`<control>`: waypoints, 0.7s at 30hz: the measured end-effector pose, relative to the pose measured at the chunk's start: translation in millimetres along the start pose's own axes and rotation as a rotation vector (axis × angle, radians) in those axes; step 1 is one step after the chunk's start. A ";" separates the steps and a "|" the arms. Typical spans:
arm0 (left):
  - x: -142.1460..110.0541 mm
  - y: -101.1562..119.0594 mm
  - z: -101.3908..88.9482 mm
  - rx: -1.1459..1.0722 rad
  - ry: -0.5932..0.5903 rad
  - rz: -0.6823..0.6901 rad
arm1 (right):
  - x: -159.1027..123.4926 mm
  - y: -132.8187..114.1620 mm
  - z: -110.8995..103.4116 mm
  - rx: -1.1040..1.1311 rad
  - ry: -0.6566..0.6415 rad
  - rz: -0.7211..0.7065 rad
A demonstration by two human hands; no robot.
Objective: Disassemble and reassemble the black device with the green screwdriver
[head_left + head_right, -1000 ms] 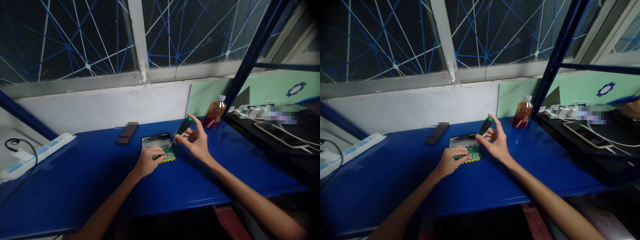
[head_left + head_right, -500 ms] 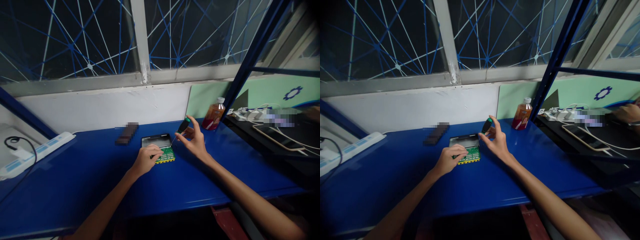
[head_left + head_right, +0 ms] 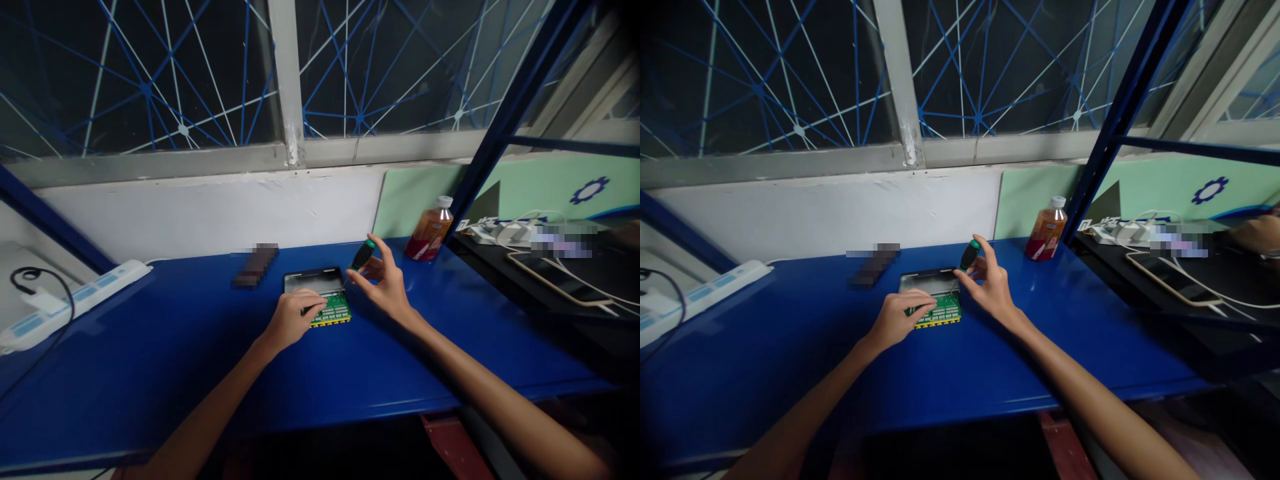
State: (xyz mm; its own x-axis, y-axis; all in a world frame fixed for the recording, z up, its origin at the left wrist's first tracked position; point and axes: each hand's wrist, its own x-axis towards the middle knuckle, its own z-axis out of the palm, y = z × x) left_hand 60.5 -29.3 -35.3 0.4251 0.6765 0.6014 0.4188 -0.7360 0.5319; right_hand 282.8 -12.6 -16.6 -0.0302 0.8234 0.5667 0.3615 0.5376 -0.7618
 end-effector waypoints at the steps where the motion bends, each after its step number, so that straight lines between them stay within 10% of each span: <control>1: 0.0 -0.1 0.0 0.003 0.001 0.004 | 0.1 -0.1 0.0 -0.001 0.000 0.000; 21: 1.4 4.1 -0.7 0.021 0.085 0.040 | 0.1 -7.6 -2.0 0.005 -0.070 -0.032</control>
State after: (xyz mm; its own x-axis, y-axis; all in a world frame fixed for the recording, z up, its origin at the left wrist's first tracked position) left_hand 62.2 -31.4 -31.9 0.3721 0.6416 0.6708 0.4204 -0.7608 0.4945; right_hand 281.9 -17.0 -10.2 -0.1063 0.8164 0.5677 0.3543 0.5645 -0.7455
